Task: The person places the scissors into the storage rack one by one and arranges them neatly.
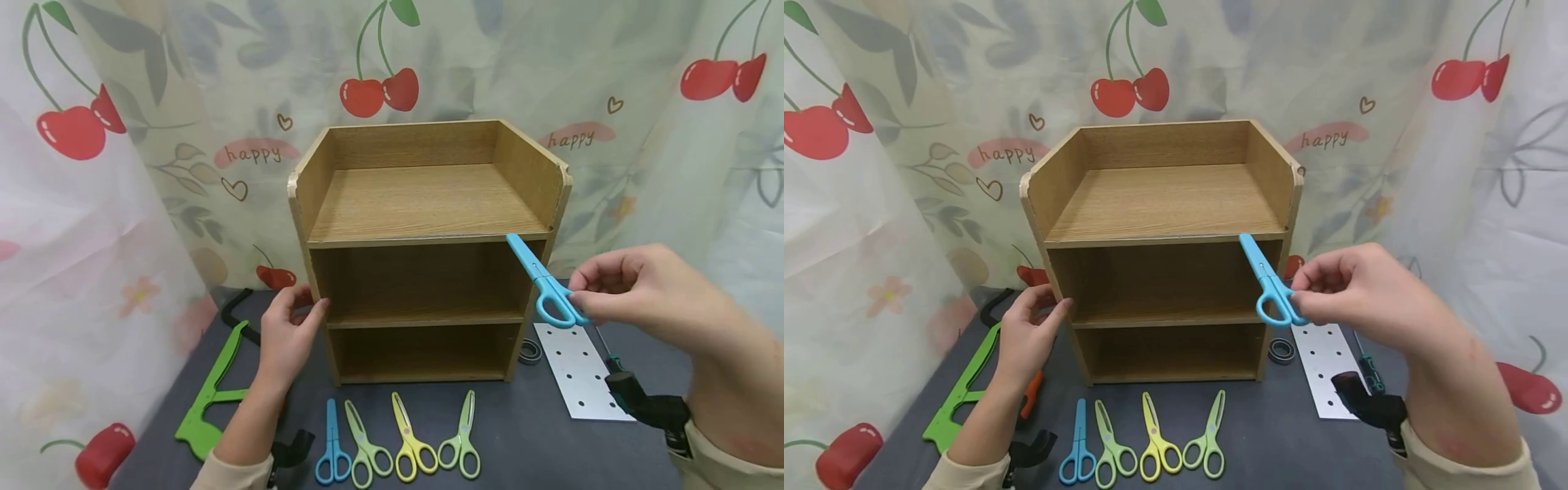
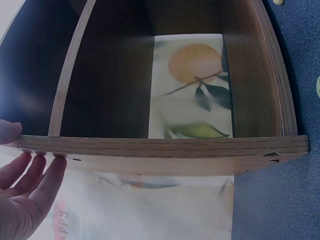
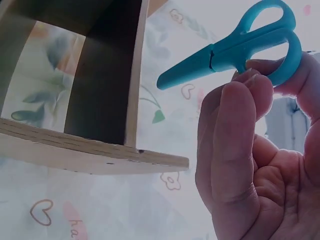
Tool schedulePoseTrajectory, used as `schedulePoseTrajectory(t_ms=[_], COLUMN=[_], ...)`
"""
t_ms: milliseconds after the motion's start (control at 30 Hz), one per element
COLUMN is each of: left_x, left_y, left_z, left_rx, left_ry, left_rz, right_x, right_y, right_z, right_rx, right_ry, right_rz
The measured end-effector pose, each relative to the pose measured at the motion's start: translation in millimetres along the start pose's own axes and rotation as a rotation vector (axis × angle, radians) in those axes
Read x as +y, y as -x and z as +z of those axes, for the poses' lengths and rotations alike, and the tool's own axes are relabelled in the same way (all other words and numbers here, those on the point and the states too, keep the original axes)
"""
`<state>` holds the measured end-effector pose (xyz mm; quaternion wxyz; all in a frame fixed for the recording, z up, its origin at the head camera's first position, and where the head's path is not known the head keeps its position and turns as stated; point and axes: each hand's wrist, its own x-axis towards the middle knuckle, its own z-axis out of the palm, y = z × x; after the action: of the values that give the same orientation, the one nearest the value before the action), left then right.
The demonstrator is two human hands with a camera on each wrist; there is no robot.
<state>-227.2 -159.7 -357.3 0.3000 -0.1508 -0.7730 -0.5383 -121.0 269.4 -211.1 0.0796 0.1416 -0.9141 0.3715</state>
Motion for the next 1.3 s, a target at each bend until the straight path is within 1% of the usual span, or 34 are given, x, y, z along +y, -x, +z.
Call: schedulePoseTrajectory(t_ms=[233,500,733,867,1100,1300], left_x=[-1.1,-2.3,-4.3,-5.6,-4.2,-3.9], left_y=[0.1,0.7,-0.8,-0.7,0.4,-1.5], left_z=[-1.3,-1.5,-1.4,-0.7,-0.8,-2.2], left_rx=[0.001,-0.008,-0.001,-0.004,-0.007,-0.009], left_ry=[-0.020,-0.030,-0.040,-0.041,-0.046,-0.045], left_rz=[0.009,-0.001,0.016,0.014,0.012,0.029], right_x=[-18.2,-35.5,-59.5,-72.1,-93.4,-112.5], right_y=[-18.9,-37.7,-55.7,-66.6,-82.3,-98.1], right_z=[-9.5,-16.2,-18.0,-19.1,-19.0,-17.2], right_rx=[-0.017,-0.039,-0.007,-0.011,0.001,-0.016], right_ry=[-0.027,-0.060,-0.015,-0.019,-0.074,-0.058], right_rz=[0.049,0.064,0.088,0.071,0.037,0.038])
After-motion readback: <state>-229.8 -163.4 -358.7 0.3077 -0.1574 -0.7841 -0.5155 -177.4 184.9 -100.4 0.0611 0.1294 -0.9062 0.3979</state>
